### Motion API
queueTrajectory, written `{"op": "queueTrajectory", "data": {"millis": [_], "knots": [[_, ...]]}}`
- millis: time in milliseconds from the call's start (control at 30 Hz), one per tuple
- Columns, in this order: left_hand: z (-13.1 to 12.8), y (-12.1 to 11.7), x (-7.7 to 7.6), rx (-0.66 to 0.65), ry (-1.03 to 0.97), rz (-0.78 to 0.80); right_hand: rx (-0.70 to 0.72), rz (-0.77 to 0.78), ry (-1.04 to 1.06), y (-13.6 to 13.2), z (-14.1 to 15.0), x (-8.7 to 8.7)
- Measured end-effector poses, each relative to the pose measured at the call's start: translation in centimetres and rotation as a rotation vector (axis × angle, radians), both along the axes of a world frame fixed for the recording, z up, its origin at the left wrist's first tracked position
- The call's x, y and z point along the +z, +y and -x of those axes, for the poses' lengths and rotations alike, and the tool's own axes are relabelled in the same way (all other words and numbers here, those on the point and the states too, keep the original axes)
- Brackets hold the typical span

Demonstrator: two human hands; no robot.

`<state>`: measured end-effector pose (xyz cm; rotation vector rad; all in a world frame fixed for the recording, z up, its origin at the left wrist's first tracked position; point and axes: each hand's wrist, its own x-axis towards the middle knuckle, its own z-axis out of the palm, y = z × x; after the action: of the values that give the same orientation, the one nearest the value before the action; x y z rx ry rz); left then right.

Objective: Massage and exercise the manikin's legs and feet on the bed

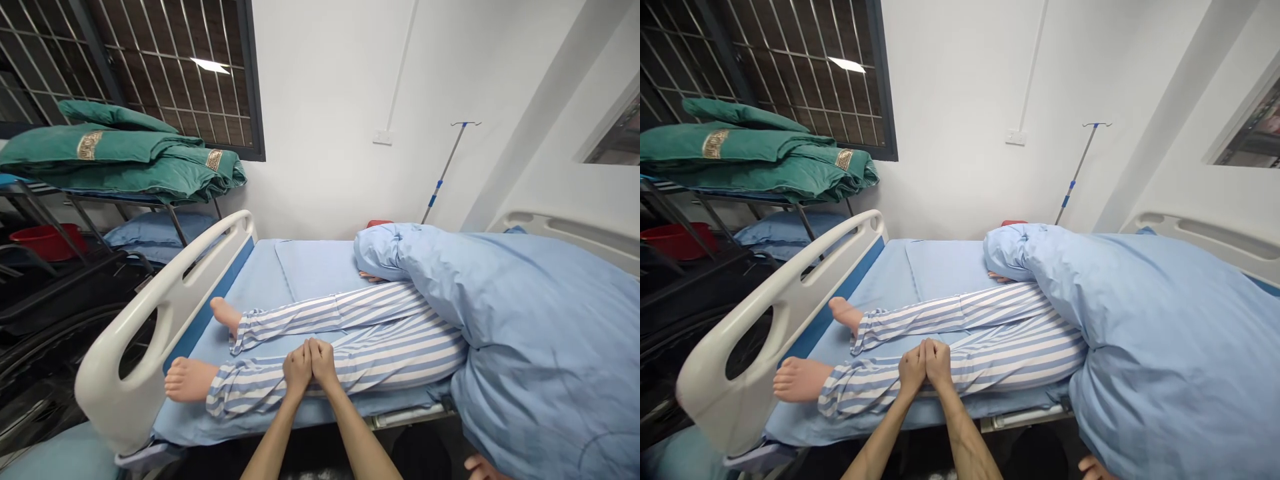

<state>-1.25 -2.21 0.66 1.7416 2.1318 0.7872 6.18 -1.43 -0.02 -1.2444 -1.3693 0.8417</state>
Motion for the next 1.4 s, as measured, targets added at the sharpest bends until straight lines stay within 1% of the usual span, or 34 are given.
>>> {"op": "queueTrajectory", "data": {"millis": [67, 133, 233, 300, 367, 433, 500, 567, 700, 767, 833, 900, 967, 1033, 1133, 1200, 1267, 1333, 1400], "knots": [[0.1, -0.1, -0.2, -0.019, 0.018, 0.033, 0.001, 0.000, -0.039, 0.0, -0.1, 0.6], [0.3, -0.1, -0.1, -0.051, 0.006, 0.058, 0.023, -0.022, -0.132, 0.1, -0.4, 1.6], [0.5, 0.2, -0.1, -0.071, -0.006, 0.054, 0.046, -0.078, -0.277, 0.3, -1.5, 3.0], [0.5, 0.3, -0.2, -0.064, -0.023, 0.043, 0.028, -0.095, -0.302, 0.4, -2.1, 3.2], [0.5, 0.2, -0.4, -0.061, -0.050, 0.038, 0.003, -0.083, -0.311, 0.3, -2.6, 2.7], [0.5, 0.1, -0.5, -0.074, -0.081, 0.028, -0.027, -0.065, -0.361, 0.2, -2.7, 1.7], [0.4, 0.0, -0.3, -0.082, -0.114, 0.005, -0.066, -0.044, -0.423, 0.1, -2.6, 0.7], [0.2, 0.2, 0.2, -0.082, -0.178, -0.015, -0.093, -0.024, -0.442, 0.0, -2.5, 0.2], [-0.7, 1.2, 1.7, -0.114, -0.426, -0.035, -0.074, -0.008, -0.324, 0.2, -2.9, 0.3], [-1.4, 1.6, 2.1, -0.138, -0.492, -0.066, -0.065, -0.007, -0.244, 0.4, -3.2, 0.3], [-2.1, 1.6, 2.0, -0.148, -0.458, -0.100, -0.076, -0.002, -0.170, 0.5, -3.4, 0.2], [-2.7, 1.3, 1.5, -0.131, -0.343, -0.099, -0.103, 0.002, -0.104, 0.6, -3.4, 0.0], [-3.1, 0.9, 0.9, -0.105, -0.206, -0.065, -0.135, 0.002, -0.060, 0.7, -3.4, -0.1], [-3.2, 0.7, 0.6, -0.093, -0.098, -0.023, -0.144, 0.006, -0.056, 0.9, -3.4, 0.2], [-3.2, 0.7, 0.6, -0.108, -0.003, 0.017, -0.080, 0.007, -0.139, 1.2, -4.0, 1.2], [-3.2, 0.8, 0.7, -0.126, 0.023, 0.045, -0.033, -0.023, -0.205, 1.4, -4.7, 1.7], [-3.2, 0.9, 0.8, -0.133, 0.013, 0.068, -0.013, -0.052, -0.230, 1.5, -5.4, 1.8], [-3.3, 0.9, 0.8, -0.130, -0.015, 0.066, -0.018, -0.048, -0.229, 1.4, -6.0, 1.4], [-3.2, 0.8, 0.8, -0.122, -0.055, 0.052, -0.064, -0.024, -0.219, 1.3, -6.3, 0.6]]}}
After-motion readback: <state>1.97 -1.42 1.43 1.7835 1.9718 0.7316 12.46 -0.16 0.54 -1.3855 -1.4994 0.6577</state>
